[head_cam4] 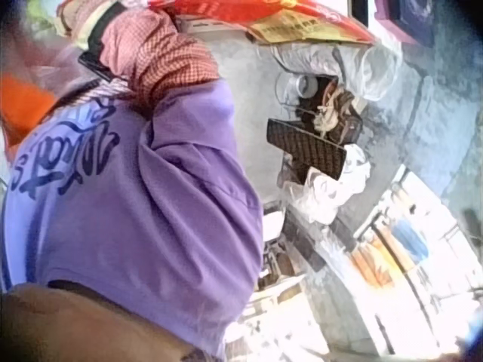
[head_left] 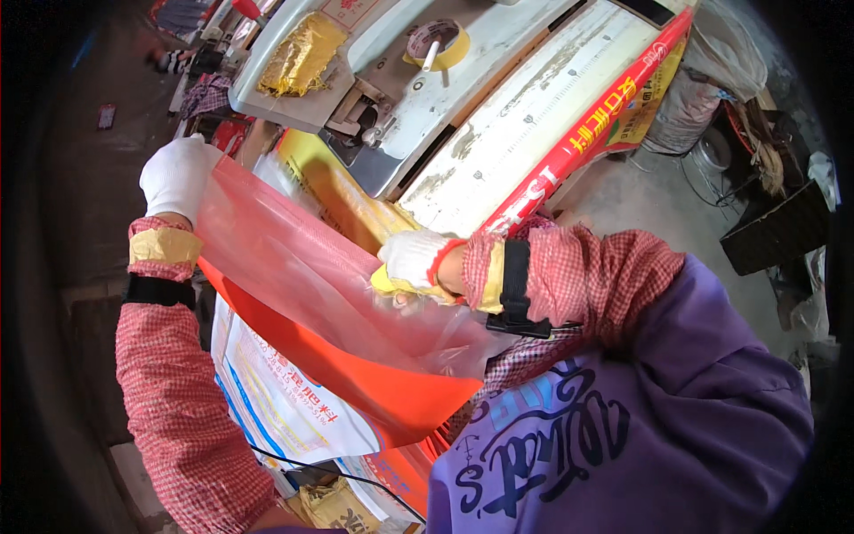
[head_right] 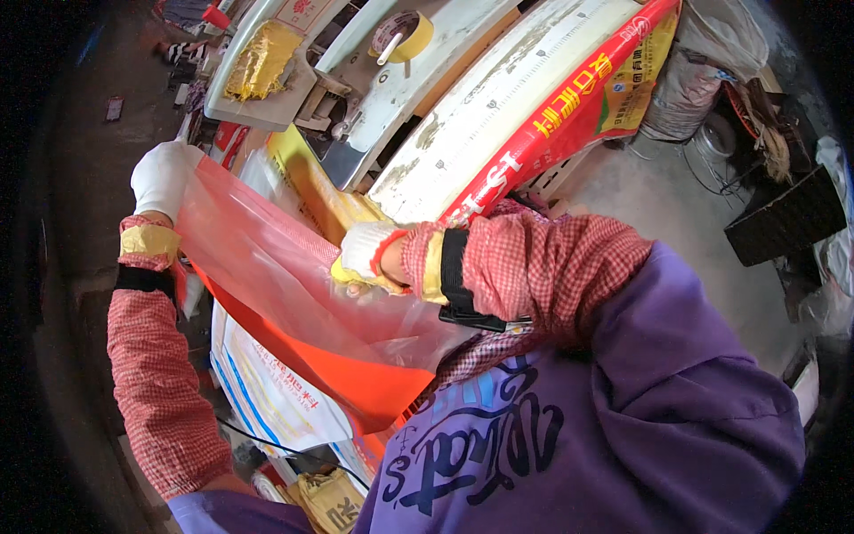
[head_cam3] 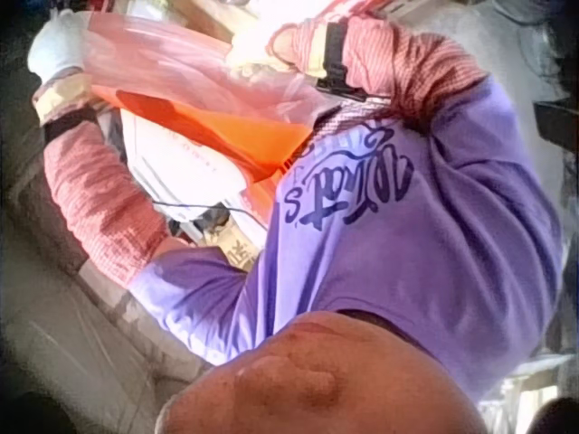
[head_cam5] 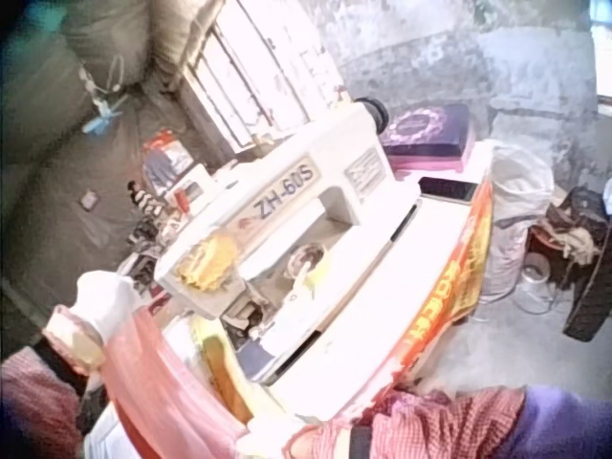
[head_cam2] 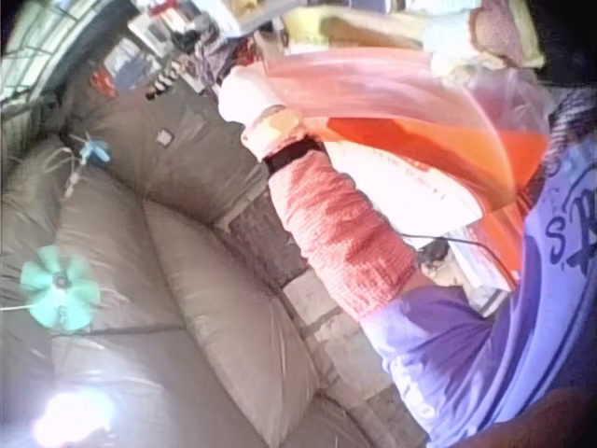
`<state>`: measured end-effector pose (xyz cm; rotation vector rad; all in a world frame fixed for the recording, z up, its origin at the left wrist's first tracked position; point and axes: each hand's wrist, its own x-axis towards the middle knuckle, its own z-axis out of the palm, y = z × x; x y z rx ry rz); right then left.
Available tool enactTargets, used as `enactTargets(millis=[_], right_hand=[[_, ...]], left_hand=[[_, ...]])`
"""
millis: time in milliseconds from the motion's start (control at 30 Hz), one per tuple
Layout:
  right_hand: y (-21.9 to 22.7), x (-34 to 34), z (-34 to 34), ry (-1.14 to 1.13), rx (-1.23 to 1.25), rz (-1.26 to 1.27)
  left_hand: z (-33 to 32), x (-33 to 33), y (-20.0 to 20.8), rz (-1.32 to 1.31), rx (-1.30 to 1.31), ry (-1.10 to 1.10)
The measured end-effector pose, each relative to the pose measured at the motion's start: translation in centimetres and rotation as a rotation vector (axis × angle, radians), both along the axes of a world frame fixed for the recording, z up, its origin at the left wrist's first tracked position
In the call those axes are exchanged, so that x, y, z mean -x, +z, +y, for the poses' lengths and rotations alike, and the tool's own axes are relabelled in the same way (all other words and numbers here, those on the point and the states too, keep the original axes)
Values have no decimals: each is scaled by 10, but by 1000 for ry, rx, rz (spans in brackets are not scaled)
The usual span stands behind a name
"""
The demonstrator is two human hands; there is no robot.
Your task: Manually inserting inner plastic liners into large woven bags and sealing them using an industrial sewing machine.
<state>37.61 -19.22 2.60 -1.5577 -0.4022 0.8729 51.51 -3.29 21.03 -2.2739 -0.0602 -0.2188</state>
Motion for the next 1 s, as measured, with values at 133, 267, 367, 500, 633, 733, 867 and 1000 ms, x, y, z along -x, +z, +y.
enactTargets(millis=[133, 267, 367, 500, 633, 733, 867, 1000], right_hand=[[3, -8, 6, 173, 229, -392], [-9, 16, 27, -104, 135, -622], [-6, 34, 46, -340, 139, -718], [2, 50, 20, -320, 141, -569], [-18, 59, -61, -290, -59, -402], [-64, 62, -96, -474, 249, -718], [-97, 65, -101, -669, 33, -283], [-79, 67, -97, -628, -134, -286]], left_hand=[[17, -3, 26, -18, 41, -24], [41, -27, 41, 44, 58, 83], [46, -46, 1, -84, 144, 28], [35, -55, -119, -120, 241, -260], [36, -44, -202, -39, 139, -546], [47, -42, -212, -38, 132, -563], [59, -52, -206, -43, 374, -813], [60, -68, -213, -54, 719, -1029]])
